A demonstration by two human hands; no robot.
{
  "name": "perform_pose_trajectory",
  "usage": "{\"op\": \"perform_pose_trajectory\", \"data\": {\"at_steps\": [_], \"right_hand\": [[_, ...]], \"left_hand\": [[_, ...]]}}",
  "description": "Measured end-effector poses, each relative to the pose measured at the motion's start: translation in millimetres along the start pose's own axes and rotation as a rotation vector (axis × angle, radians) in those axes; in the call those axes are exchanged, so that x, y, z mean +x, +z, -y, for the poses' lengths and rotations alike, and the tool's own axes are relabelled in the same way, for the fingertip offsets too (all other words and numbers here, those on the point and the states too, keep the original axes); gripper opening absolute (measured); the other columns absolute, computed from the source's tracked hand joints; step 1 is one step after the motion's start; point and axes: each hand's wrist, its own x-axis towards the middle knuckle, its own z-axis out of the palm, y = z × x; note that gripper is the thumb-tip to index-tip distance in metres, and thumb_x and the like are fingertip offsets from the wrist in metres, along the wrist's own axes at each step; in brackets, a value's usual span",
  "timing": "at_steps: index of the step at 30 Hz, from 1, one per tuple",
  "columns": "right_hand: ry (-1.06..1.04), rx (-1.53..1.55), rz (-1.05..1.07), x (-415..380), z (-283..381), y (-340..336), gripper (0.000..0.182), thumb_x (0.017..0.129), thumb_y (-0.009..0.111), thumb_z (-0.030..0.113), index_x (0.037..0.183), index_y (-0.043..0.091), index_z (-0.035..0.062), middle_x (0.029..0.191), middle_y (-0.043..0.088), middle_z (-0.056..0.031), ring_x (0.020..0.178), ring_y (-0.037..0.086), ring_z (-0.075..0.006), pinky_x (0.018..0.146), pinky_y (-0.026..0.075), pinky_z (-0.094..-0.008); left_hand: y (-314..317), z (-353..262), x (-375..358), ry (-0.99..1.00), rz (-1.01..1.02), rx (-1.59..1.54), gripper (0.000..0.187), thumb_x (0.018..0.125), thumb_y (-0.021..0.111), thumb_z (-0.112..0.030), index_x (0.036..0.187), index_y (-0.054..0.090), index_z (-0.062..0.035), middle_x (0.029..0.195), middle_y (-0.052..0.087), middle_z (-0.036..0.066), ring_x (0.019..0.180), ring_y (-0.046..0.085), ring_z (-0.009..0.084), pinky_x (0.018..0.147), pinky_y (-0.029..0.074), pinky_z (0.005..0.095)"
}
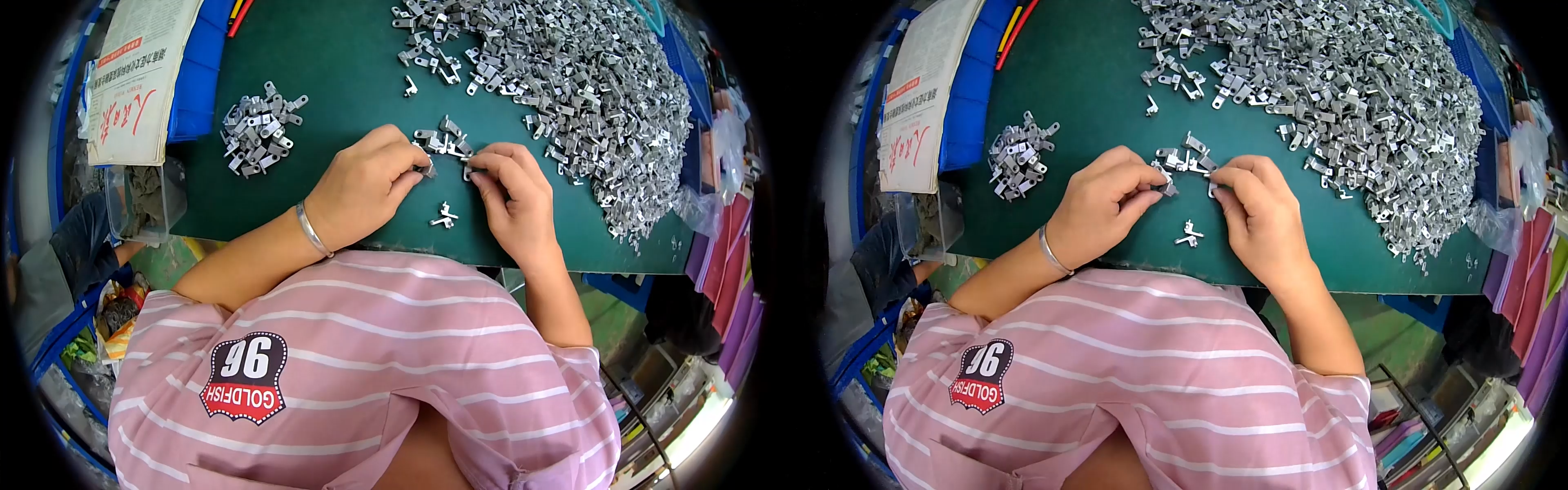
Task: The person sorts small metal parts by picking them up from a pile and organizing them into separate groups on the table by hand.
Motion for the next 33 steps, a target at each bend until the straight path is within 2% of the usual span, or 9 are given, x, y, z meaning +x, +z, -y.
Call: {"op": "perform_pose_trajectory", "data": {"at_steps": [2, 5, 16, 19, 21, 25, 27, 30, 33], "right_hand": [[0.027, 0.031, -0.008, -3, 7, -4, 0.015, 0.073, 0.063, -0.005, 0.086, 0.062, 0.0025, 0.083, 0.057, -0.0123, 0.078, 0.057, -0.0281, 0.066, 0.047, -0.0332], [-0.041, -0.004, 0.342, -12, 10, -13, 0.01, 0.071, 0.066, 0.003, 0.081, 0.062, 0.003, 0.078, 0.055, -0.0091, 0.075, 0.056, -0.0286, 0.063, 0.047, -0.0361], [-0.056, -0.089, 0.295, -20, 13, -5, 0.007, 0.074, 0.063, 0.003, 0.079, 0.059, 0.0022, 0.077, 0.053, -0.0101, 0.073, 0.055, -0.0292, 0.062, 0.046, -0.0381], [0.007, -0.024, 0.251, -21, 10, -5, 0.007, 0.075, 0.063, 0.002, 0.082, 0.061, 0.0017, 0.077, 0.054, -0.0087, 0.067, 0.056, -0.0225, 0.058, 0.046, -0.033], [0.384, 0.373, 0.35, -20, 7, -11, 0.007, 0.078, 0.063, 0.0, 0.084, 0.062, 0.0009, 0.077, 0.054, -0.0058, 0.062, 0.053, -0.0126, 0.055, 0.042, -0.0256], [0.453, 0.753, 0.299, -24, 6, -7, 0.007, 0.078, 0.063, -0.001, 0.086, 0.063, -0.0006, 0.075, 0.053, -0.003, 0.062, 0.05, -0.0069, 0.054, 0.039, -0.0203], [0.508, 0.805, 0.306, -20, 12, -9, 0.009, 0.079, 0.063, -0.001, 0.087, 0.062, -0.0013, 0.072, 0.053, -0.0038, 0.062, 0.05, -0.0083, 0.054, 0.04, -0.0212], [0.365, 0.421, 0.139, -24, 10, 3, 0.01, 0.079, 0.064, 0.002, 0.088, 0.061, -0.0009, 0.072, 0.054, -0.006, 0.061, 0.052, -0.0115, 0.055, 0.042, -0.0235], [0.127, 0.127, 0.28, -22, 19, -1, 0.013, 0.076, 0.067, 0.005, 0.086, 0.061, 0.0001, 0.075, 0.057, -0.0114, 0.065, 0.058, -0.0255, 0.057, 0.047, -0.0322]], "left_hand": [[-3, -1, 0, 0.045, 0.006, 0.019, 0.017, 0.072, 0.067, 0.003, 0.088, 0.064, -0.0026, 0.077, 0.056, 0.007, 0.066, 0.057, 0.0184, 0.058, 0.046, 0.0265], [-8, -3, -1, 0.103, 0.101, -0.032, 0.017, 0.072, 0.068, 0.001, 0.088, 0.063, -0.0024, 0.078, 0.056, 0.008, 0.067, 0.057, 0.0197, 0.058, 0.046, 0.0276], [5, -3, -5, 0.154, 0.31, 0.024, 0.028, 0.07, 0.069, -0.002, 0.096, 0.061, -0.0034, 0.085, 0.054, 0.009, 0.069, 0.056, 0.0231, 0.06, 0.046, 0.0314], [5, -6, -2, 0.139, 0.289, 0.055, 0.028, 0.071, 0.069, -0.001, 0.097, 0.062, -0.0037, 0.085, 0.055, 0.008, 0.069, 0.058, 0.0202, 0.059, 0.047, 0.0294], [0, -14, 0, -0.108, 0.288, -0.211, 0.029, 0.073, 0.068, 0.001, 0.1, 0.061, -0.004, 0.086, 0.058, 0.008, 0.071, 0.061, 0.0146, 0.06, 0.048, 0.0256], [-2, -12, 1, -0.14, 0.333, -0.403, 0.027, 0.076, 0.066, 0.004, 0.102, 0.06, -0.0009, 0.088, 0.061, 0.007, 0.075, 0.061, 0.0113, 0.065, 0.05, 0.0231], [0, -11, -1, -0.325, 0.344, -0.711, 0.026, 0.077, 0.063, 0.007, 0.102, 0.059, 0.0037, 0.089, 0.062, 0.009, 0.079, 0.062, 0.0133, 0.07, 0.051, 0.0235], [-6, -15, 2, -0.489, 0.347, -0.864, 0.023, 0.079, 0.062, 0.008, 0.101, 0.057, 0.0069, 0.09, 0.062, 0.01, 0.08, 0.062, 0.0144, 0.071, 0.052, 0.0242], [-6, -10, 1, -0.426, 0.309, -0.799, 0.023, 0.079, 0.061, 0.008, 0.102, 0.057, 0.0071, 0.09, 0.062, 0.011, 0.081, 0.062, 0.0142, 0.072, 0.052, 0.0244]]}}
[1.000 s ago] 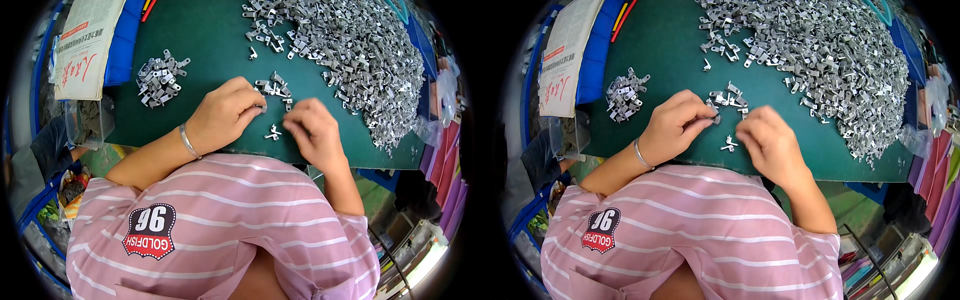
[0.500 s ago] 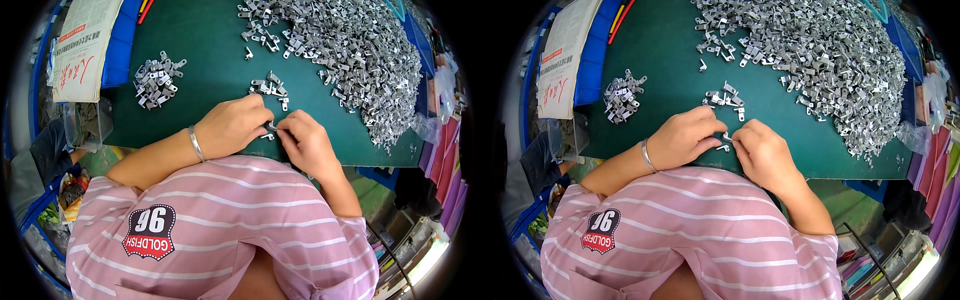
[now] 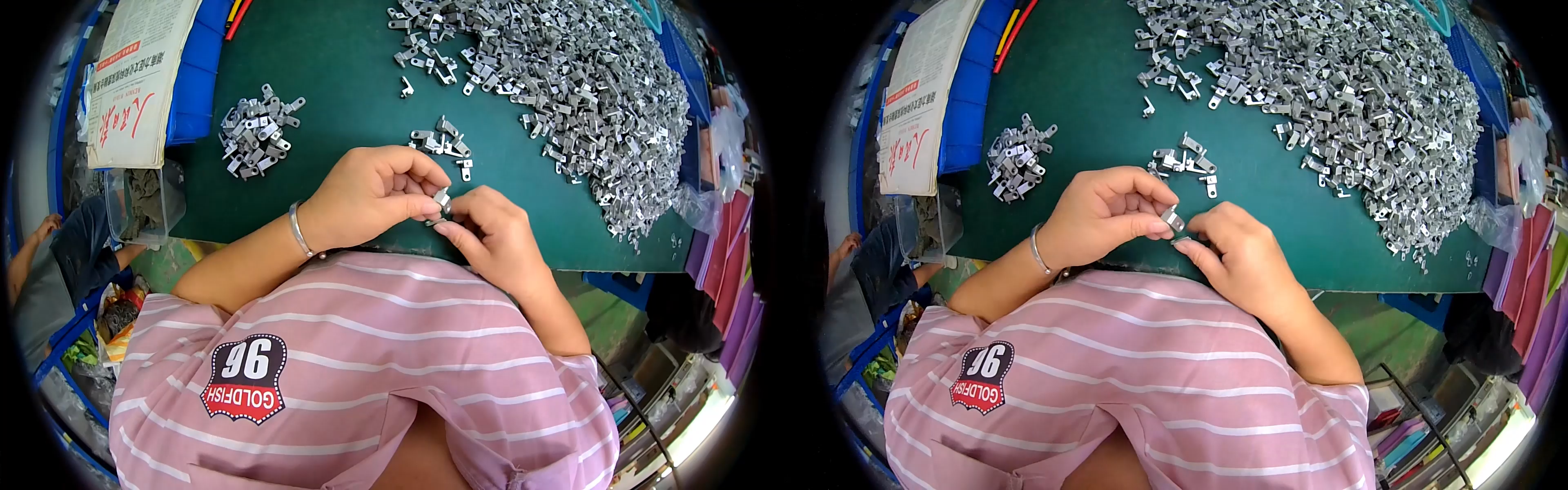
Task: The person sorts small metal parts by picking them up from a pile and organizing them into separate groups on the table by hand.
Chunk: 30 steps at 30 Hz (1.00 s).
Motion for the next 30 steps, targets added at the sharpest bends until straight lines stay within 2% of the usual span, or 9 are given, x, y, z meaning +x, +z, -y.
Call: {"op": "perform_pose_trajectory", "data": {"at_steps": [5, 8, 13, 16, 18, 21, 22, 25, 30], "right_hand": [[-0.078, -0.014, -0.019, 0, -8, 0, 0.005, 0.077, 0.064, 0.0, 0.081, 0.062, -0.0001, 0.076, 0.059, -0.0104, 0.068, 0.061, -0.023, 0.061, 0.049, -0.0307], [0.275, 0.717, -0.062, -4, -15, 1, 0.007, 0.082, 0.057, -0.009, 0.085, 0.058, -0.0032, 0.084, 0.063, -0.0089, 0.073, 0.06, -0.01, 0.066, 0.051, -0.0229], [0.191, 0.835, -0.158, -4, -16, -3, 0.007, 0.08, 0.059, -0.009, 0.082, 0.055, -0.0024, 0.088, 0.064, -0.0123, 0.074, 0.06, -0.0118, 0.066, 0.052, -0.0248], [0.15, 0.821, -0.205, -4, -16, 0, 0.009, 0.079, 0.061, -0.007, 0.085, 0.056, -0.0032, 0.088, 0.064, -0.0113, 0.073, 0.061, -0.0116, 0.067, 0.051, -0.0236], [0.025, 0.355, -0.23, 1, -19, 2, 0.017, 0.077, 0.062, -0.005, 0.094, 0.057, -0.0033, 0.093, 0.064, -0.0123, 0.08, 0.062, -0.0179, 0.075, 0.05, -0.0265], [-0.151, -0.102, -0.312, 23, -16, -1, 0.027, 0.078, 0.061, -0.001, 0.105, 0.058, -0.0016, 0.104, 0.06, -0.0161, 0.096, 0.058, -0.0278, 0.086, 0.045, -0.032], [-0.178, -0.137, -0.323, 31, -16, -2, 0.034, 0.081, 0.058, 0.003, 0.114, 0.053, -0.0021, 0.116, 0.052, -0.0207, 0.11, 0.049, -0.0352, 0.095, 0.039, -0.0371], [-0.254, -0.11, -0.184, 44, -20, 3, 0.037, 0.083, 0.054, 0.003, 0.12, 0.048, -0.0033, 0.123, 0.047, -0.0223, 0.115, 0.045, -0.0366, 0.098, 0.036, -0.0386], [-0.336, -0.028, -0.029, 25, -10, 17, 0.044, 0.081, 0.054, 0.0, 0.124, 0.042, -0.0055, 0.125, 0.043, -0.0234, 0.116, 0.042, -0.0397, 0.1, 0.033, -0.0436]], "left_hand": [[-6, -1, 0, 0.02, -0.053, 0.023, 0.022, 0.08, 0.06, 0.008, 0.102, 0.057, 0.0071, 0.09, 0.062, 0.01, 0.081, 0.062, 0.014, 0.072, 0.052, 0.0245], [-8, -3, 0, 0.017, -0.069, 0.023, 0.022, 0.079, 0.06, 0.008, 0.101, 0.057, 0.0073, 0.09, 0.062, 0.01, 0.081, 0.062, 0.0141, 0.072, 0.052, 0.0246], [-6, -1, -2, 0.02, -0.059, 0.061, 0.025, 0.078, 0.063, 0.007, 0.102, 0.057, 0.0059, 0.091, 0.062, 0.009, 0.08, 0.062, 0.013, 0.071, 0.051, 0.0238], [-5, 0, -1, 0.113, -0.063, 0.345, 0.027, 0.076, 0.065, 0.005, 0.102, 0.058, 0.0043, 0.087, 0.061, 0.009, 0.075, 0.062, 0.0125, 0.067, 0.05, 0.0226], [-3, 4, 3, 0.349, -0.14, 0.806, 0.034, 0.071, 0.071, 0.0, 0.102, 0.058, 0.0015, 0.087, 0.058, 0.01, 0.076, 0.061, 0.0161, 0.065, 0.048, 0.0233], [-3, 0, 7, 0.341, -0.241, 0.898, 0.046, 0.065, 0.076, -0.007, 0.105, 0.055, -0.0009, 0.094, 0.054, 0.012, 0.08, 0.059, 0.0227, 0.067, 0.048, 0.0276], [-4, 0, 9, 0.348, -0.242, 0.902, 0.046, 0.065, 0.076, -0.007, 0.105, 0.055, -0.0009, 0.094, 0.054, 0.012, 0.08, 0.059, 0.0227, 0.067, 0.048, 0.0276], [-8, 2, 14, 0.329, -0.327, 1.002, 0.056, 0.061, 0.079, -0.012, 0.109, 0.052, -0.0028, 0.102, 0.049, 0.012, 0.082, 0.057, 0.0262, 0.069, 0.048, 0.0317], [-7, 6, 1, 0.303, -0.094, 0.935, 0.044, 0.065, 0.075, -0.007, 0.102, 0.053, 0.0002, 0.092, 0.049, 0.012, 0.073, 0.057, 0.0236, 0.063, 0.049, 0.0312]]}}
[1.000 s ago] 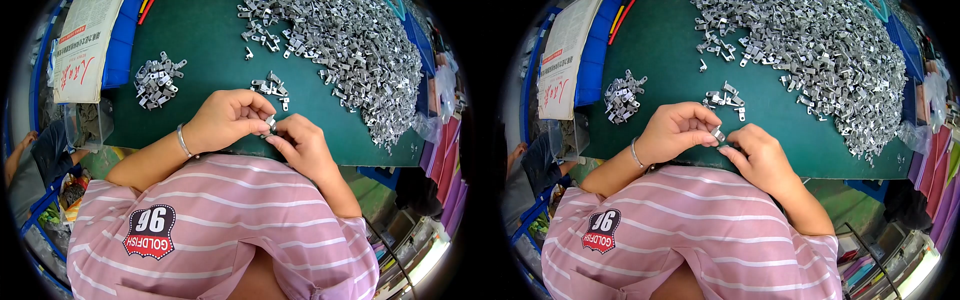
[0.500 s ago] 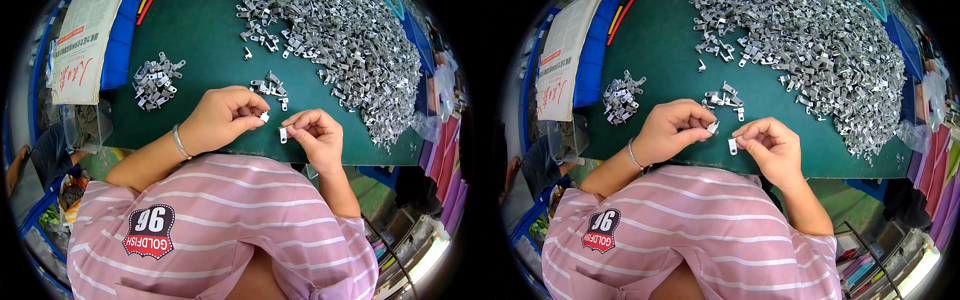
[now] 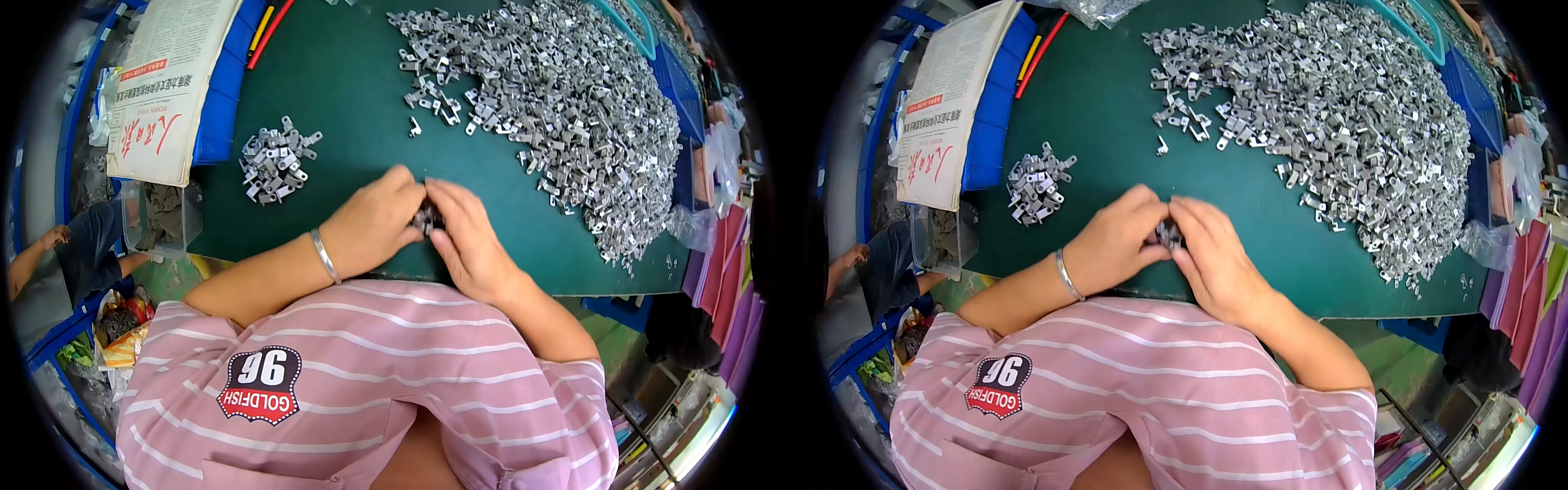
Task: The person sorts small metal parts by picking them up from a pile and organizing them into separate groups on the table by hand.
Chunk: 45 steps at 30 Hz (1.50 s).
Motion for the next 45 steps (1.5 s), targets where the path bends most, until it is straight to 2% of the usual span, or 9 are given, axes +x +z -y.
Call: {"op": "perform_pose_trajectory", "data": {"at_steps": [3, 6, 9, 15, 18, 25, 27, 30, 45], "right_hand": [[0.009, 0.058, 0.056, -2, 4, -13, 0.042, 0.081, 0.055, 0.001, 0.121, 0.044, -0.0052, 0.124, 0.044, -0.0229, 0.114, 0.043, -0.0382, 0.098, 0.035, -0.043], [-0.102, -0.249, -0.186, 28, -13, -28, 0.025, 0.076, 0.058, -0.003, 0.101, 0.056, -0.0016, 0.101, 0.054, -0.0174, 0.092, 0.052, -0.0346, 0.082, 0.043, -0.04], [-0.061, -0.391, -0.309, 62, -32, -30, 0.02, 0.074, 0.061, -0.002, 0.094, 0.057, 0.0011, 0.09, 0.055, -0.0138, 0.082, 0.053, -0.0322, 0.072, 0.045, -0.0386], [0.016, -0.371, -0.287, 66, -42, -31, 0.006, 0.076, 0.062, 0.0, 0.082, 0.063, -0.001, 0.076, 0.059, -0.01, 0.068, 0.059, -0.025, 0.061, 0.049, -0.0339], [0.588, 0.344, -0.143, 56, -31, -38, 0.011, 0.083, 0.061, 0.002, 0.092, 0.064, -0.0031, 0.08, 0.065, -0.0068, 0.064, 0.058, -0.0073, 0.057, 0.049, -0.0228], [0.564, 0.406, -0.192, 38, -31, -36, 0.009, 0.083, 0.061, 0.001, 0.091, 0.063, -0.0026, 0.079, 0.064, -0.0047, 0.069, 0.058, -0.0072, 0.06, 0.05, -0.0222], [0.557, 0.294, -0.183, 39, -31, -33, 0.012, 0.081, 0.06, 0.0, 0.093, 0.061, -0.001, 0.078, 0.061, -0.0067, 0.069, 0.059, -0.0135, 0.061, 0.049, -0.0265], [0.172, -0.196, -0.196, 43, -26, -24, 0.024, 0.077, 0.058, -0.003, 0.1, 0.057, 0.0024, 0.086, 0.054, -0.0145, 0.076, 0.055, -0.0331, 0.067, 0.047, -0.0377], [0.034, -0.517, -0.297, 67, -39, -43, 0.009, 0.073, 0.063, 0.004, 0.082, 0.06, 0.0019, 0.081, 0.056, -0.0115, 0.075, 0.057, -0.0295, 0.064, 0.048, -0.0379]], "left_hand": [[-2, -1, -3, -0.007, -0.008, -0.145, 0.034, 0.07, 0.072, -0.007, 0.099, 0.055, 0.0001, 0.09, 0.05, 0.01, 0.067, 0.056, 0.0194, 0.06, 0.048, 0.0304], [-13, 3, 20, -0.024, -0.219, -0.041, 0.031, 0.074, 0.07, -0.012, 0.099, 0.055, -0.0008, 0.087, 0.05, 0.01, 0.065, 0.054, 0.0161, 0.057, 0.044, 0.027], [-12, 18, 47, 0.08, -0.402, 0.205, 0.02, 0.077, 0.065, -0.007, 0.094, 0.056, -0.0012, 0.083, 0.052, 0.012, 0.069, 0.056, 0.0258, 0.064, 0.047, 0.0322], [-13, 30, 39, 0.061, -0.287, 0.047, 0.007, 0.075, 0.061, 0.002, 0.082, 0.059, 0.0007, 0.084, 0.054, 0.012, 0.069, 0.057, 0.0277, 0.063, 0.048, 0.0335], [-13, 23, 29, 0.02, -0.216, -0.012, 0.014, 0.074, 0.061, 0.005, 0.087, 0.059, 0.0, 0.087, 0.055, 0.01, 0.067, 0.057, 0.0212, 0.06, 0.047, 0.0295], [-15, 4, 33, -0.016, -0.248, -0.115, 0.026, 0.074, 0.062, 0.005, 0.098, 0.059, -0.0023, 0.094, 0.054, 0.009, 0.068, 0.055, 0.0159, 0.06, 0.045, 0.0265], [-9, 9, 34, 0.043, -0.26, -0.05, 0.025, 0.073, 0.063, 0.004, 0.098, 0.059, -0.0027, 0.094, 0.053, 0.009, 0.072, 0.055, 0.0188, 0.063, 0.046, 0.0286], [2, 12, 38, 0.126, -0.254, 0.115, 0.024, 0.072, 0.064, 0.002, 0.095, 0.059, -0.0035, 0.092, 0.052, 0.01, 0.079, 0.054, 0.0244, 0.069, 0.045, 0.0328], [-10, 11, 38, -0.018, -0.311, 0.188, 0.022, 0.068, 0.071, -0.003, 0.085, 0.057, -0.0016, 0.087, 0.05, 0.011, 0.077, 0.056, 0.0287, 0.067, 0.047, 0.0364]]}}
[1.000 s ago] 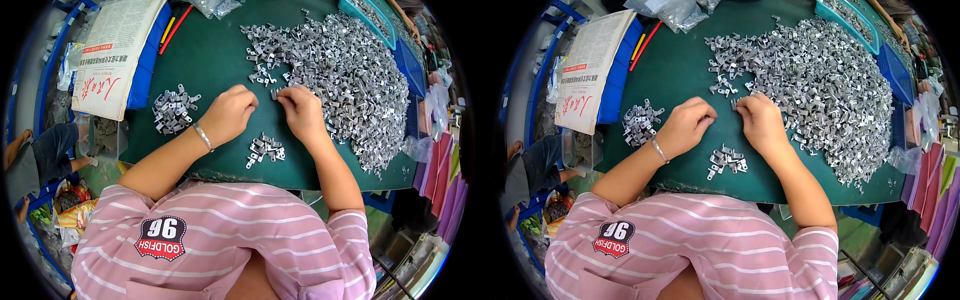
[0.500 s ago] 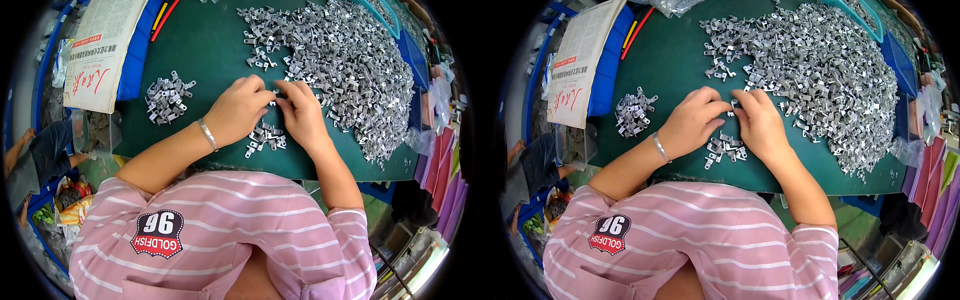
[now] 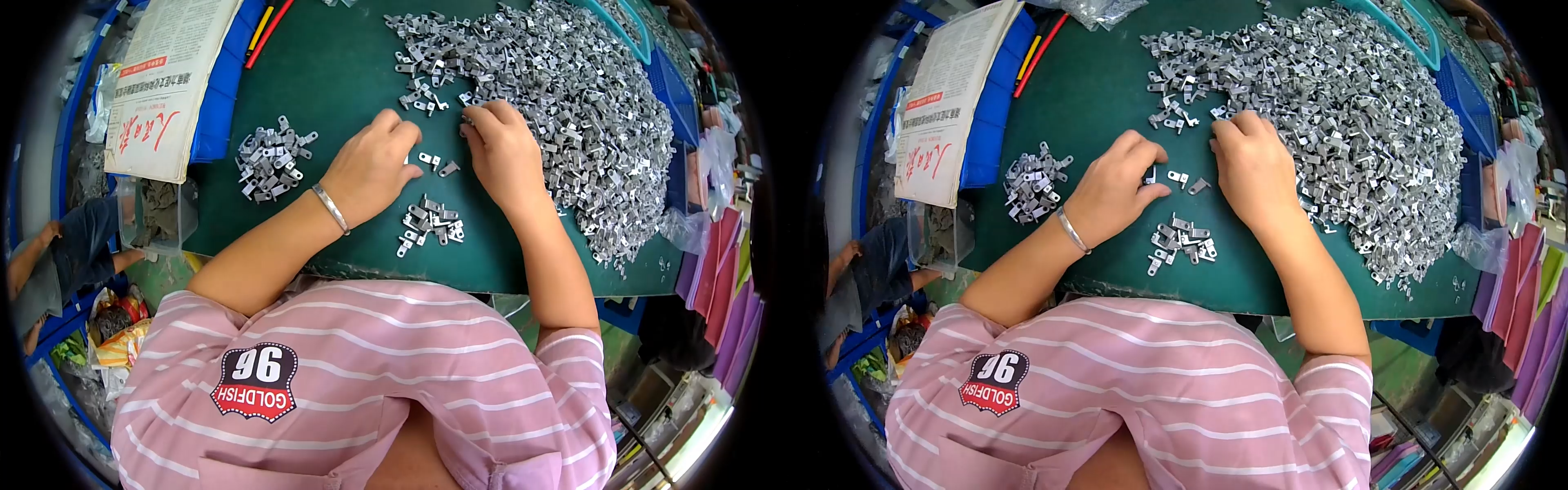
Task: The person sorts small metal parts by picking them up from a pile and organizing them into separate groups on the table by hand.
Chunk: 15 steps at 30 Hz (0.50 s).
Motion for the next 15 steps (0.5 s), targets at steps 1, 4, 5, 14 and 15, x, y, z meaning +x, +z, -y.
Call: {"op": "perform_pose_trajectory", "data": {"at_steps": [1, 4, 5, 14, 15], "right_hand": [[-0.048, -0.099, 0.024, 1, -2, 4, 0.01, 0.073, 0.064, 0.005, 0.082, 0.06, 0.003, 0.08, 0.056, -0.0104, 0.076, 0.057, -0.0289, 0.064, 0.048, -0.038], [-0.085, -0.204, 0.08, 3, -1, 6, 0.009, 0.071, 0.063, 0.006, 0.08, 0.06, 0.0059, 0.08, 0.055, -0.008, 0.079, 0.055, -0.0276, 0.065, 0.048, -0.038], [-0.075, -0.213, 0.084, 1, -2, 6, 0.009, 0.07, 0.062, 0.006, 0.08, 0.06, 0.0062, 0.081, 0.055, -0.0079, 0.079, 0.055, -0.0273, 0.066, 0.047, -0.0377], [0.062, 0.099, 0.054, -12, -1, -7, 0.024, 0.069, 0.06, -0.003, 0.091, 0.063, 0.0075, 0.082, 0.056, -0.0088, 0.073, 0.058, -0.027, 0.064, 0.048, -0.0357], [0.19, 0.269, 0.104, -13, 0, -11, 0.02, 0.075, 0.059, -0.006, 0.092, 0.062, 0.0037, 0.085, 0.058, -0.0071, 0.072, 0.061, -0.0215, 0.065, 0.05, -0.0297]], "left_hand": [[1, 5, -2, -0.017, 0.037, -0.035, 0.023, 0.069, 0.071, -0.003, 0.087, 0.057, -0.0013, 0.088, 0.051, 0.01, 0.074, 0.057, 0.0254, 0.065, 0.047, 0.0345], [-1, 8, -3, -0.09, 0.068, -0.208, 0.024, 0.069, 0.071, -0.001, 0.09, 0.058, -0.0012, 0.09, 0.052, 0.008, 0.069, 0.057, 0.0178, 0.06, 0.047, 0.0295], [-1, 8, -5, -0.142, 0.067, -0.354, 0.025, 0.069, 0.07, 0.0, 0.092, 0.059, -0.0013, 0.09, 0.053, 0.006, 0.067, 0.057, 0.0135, 0.057, 0.046, 0.0266], [-5, -13, -4, -0.102, -0.013, -0.409, 0.022, 0.072, 0.068, 0.002, 0.093, 0.061, -0.0006, 0.088, 0.054, 0.003, 0.066, 0.051, 0.0079, 0.057, 0.043, 0.0202], [-8, -14, -4, -0.117, 0.024, -0.412, 0.024, 0.074, 0.067, 0.001, 0.096, 0.06, 0.0, 0.091, 0.056, 0.004, 0.071, 0.054, 0.007, 0.061, 0.046, 0.0198]]}}
